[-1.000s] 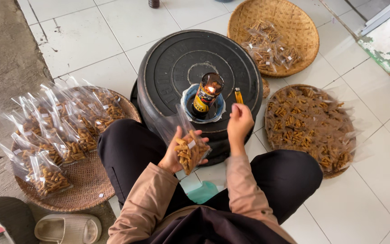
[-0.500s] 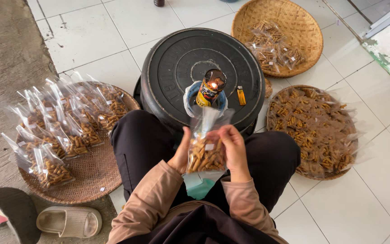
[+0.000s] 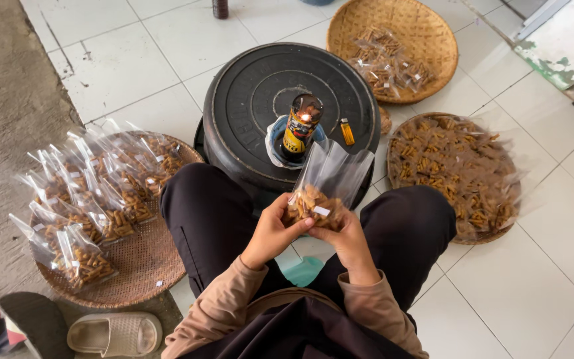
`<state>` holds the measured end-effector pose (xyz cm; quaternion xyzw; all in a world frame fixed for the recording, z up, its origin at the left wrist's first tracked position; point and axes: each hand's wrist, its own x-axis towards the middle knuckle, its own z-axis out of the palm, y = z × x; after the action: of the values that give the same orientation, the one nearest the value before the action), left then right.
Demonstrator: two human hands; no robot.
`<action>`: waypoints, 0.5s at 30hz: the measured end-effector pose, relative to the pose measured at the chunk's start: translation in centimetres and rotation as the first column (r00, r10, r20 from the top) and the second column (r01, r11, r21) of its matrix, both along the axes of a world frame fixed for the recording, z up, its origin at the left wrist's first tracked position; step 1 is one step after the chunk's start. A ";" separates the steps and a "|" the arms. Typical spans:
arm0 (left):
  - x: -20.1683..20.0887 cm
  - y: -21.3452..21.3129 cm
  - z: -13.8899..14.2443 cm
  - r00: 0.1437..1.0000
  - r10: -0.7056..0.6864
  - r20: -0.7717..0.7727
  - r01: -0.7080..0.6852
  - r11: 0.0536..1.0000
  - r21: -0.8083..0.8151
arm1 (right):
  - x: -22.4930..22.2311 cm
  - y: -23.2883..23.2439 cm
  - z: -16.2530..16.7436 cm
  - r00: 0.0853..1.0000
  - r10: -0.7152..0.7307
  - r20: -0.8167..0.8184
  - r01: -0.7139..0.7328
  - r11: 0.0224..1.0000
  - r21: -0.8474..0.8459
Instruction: The person sits on the floor and seals clear plastic bags filled with fried snack sticks. They hold each bag's open edge over a lit candle to melt and seal it, press the sealed edge, and place the finished bag on a woven tray with other sealed bags.
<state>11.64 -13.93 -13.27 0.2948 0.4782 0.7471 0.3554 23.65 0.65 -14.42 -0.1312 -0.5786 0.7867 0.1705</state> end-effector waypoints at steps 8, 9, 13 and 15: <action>2.1 -1.0 1.0 0.955 0.193 -0.225 -0.209 0.977 -0.050 | 0.6 -0.9 0.7 0.998 -0.064 -0.008 0.064 0.964 0.258; 2.7 -0.8 0.4 0.934 0.270 -0.234 -0.275 0.961 0.013 | 0.5 -1.9 0.8 0.992 -0.125 -0.007 0.122 0.956 0.266; 4.8 0.6 -2.8 0.926 0.373 0.051 -0.376 0.909 0.179 | 0.8 -5.8 1.7 0.981 -0.075 -0.181 0.154 0.866 0.475; 5.1 1.0 -4.0 0.931 0.280 0.236 -0.342 0.894 0.289 | 1.1 -6.2 2.4 0.941 0.150 -0.304 0.097 0.740 0.665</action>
<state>16.73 -12.93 -17.23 0.1968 0.3539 0.8873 0.2208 24.79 -5.60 -12.00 0.0843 -0.7864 0.5380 0.2916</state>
